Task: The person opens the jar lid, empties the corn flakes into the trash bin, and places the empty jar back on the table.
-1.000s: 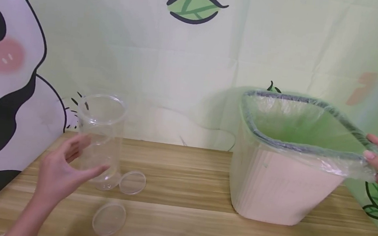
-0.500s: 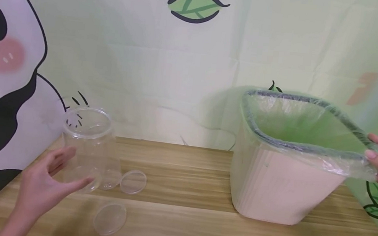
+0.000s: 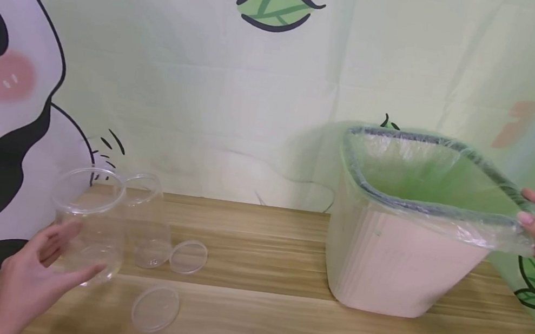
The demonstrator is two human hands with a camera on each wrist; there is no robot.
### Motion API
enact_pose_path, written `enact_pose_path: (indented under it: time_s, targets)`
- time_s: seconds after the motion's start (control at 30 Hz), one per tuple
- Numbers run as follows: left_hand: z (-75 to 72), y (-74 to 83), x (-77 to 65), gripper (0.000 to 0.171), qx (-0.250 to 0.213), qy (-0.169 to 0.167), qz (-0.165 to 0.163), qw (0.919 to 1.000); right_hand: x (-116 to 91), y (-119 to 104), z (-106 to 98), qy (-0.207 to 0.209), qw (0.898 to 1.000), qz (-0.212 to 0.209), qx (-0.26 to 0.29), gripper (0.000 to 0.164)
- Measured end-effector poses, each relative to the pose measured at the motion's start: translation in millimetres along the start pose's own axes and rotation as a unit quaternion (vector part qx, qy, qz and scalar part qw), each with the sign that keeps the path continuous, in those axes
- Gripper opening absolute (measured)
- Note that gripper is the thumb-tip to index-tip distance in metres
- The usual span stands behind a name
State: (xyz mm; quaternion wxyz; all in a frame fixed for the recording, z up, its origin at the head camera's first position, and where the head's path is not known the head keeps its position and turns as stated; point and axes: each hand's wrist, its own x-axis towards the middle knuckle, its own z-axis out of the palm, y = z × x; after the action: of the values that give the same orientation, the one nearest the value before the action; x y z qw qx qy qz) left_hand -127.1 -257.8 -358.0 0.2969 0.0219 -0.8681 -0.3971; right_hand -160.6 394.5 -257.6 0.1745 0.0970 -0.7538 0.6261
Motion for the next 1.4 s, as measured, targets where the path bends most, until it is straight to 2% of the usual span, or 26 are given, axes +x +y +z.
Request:
enact_pose_path:
  time_s: [0.17, 0.27, 0.4, 0.5, 0.7, 0.9, 1.13, 1.27, 1.4]
  targets:
    - [-1.2, -11.0, -1.5, 0.074, -0.002, 0.013, -0.017, 0.9998, 0.4, 1.4, -1.0, 0.005, 0.998, 0.004, -0.064, 0.059]
    - [-1.6, -16.6, -1.3, 0.076, 0.009, 0.015, -0.046, 0.9988, 1.9, 4.8, -4.6, 0.006, 0.996, 0.008, -0.091, 0.058]
    - [-1.3, -22.8, -0.4, 0.083, 0.030, 0.003, -0.100, 0.9945, 3.3, 7.5, -7.8, 0.003, 0.997, 0.005, -0.073, 0.058]
    - [-1.4, -26.4, 0.4, 0.086, 0.043, -0.009, -0.126, 0.9911, 2.7, 7.5, -7.6, 0.003, 0.997, 0.005, -0.074, 0.058]
    - [-2.3, -36.1, 3.1, 0.080, 0.040, -0.020, -0.132, 0.9903, 1.5, 7.1, -6.3, 0.005, 0.997, 0.003, -0.070, 0.058]
    - [-1.7, -46.7, 7.6, 0.078, 0.047, -0.026, -0.135, 0.9894, 0.3, 3.8, -3.3, 0.009, 0.995, 0.005, -0.100, 0.057]
    - [2.2, -72.6, 17.3, 0.082, 0.055, -0.030, -0.145, 0.9874, -1.5, 1.8, -0.9, 0.012, 0.991, 0.006, -0.132, 0.056]
    - [3.9, -83.3, 23.3, 0.092, 0.052, -0.054, -0.149, 0.9861, -2.0, 0.2, 0.6, 0.011, 0.994, 0.002, -0.106, 0.056]
    - [6.2, -88.5, 29.6, 0.090, 0.040, -0.062, -0.143, 0.9870, -0.2, 2.0, -1.4, 0.009, 0.997, -0.004, -0.080, 0.057]
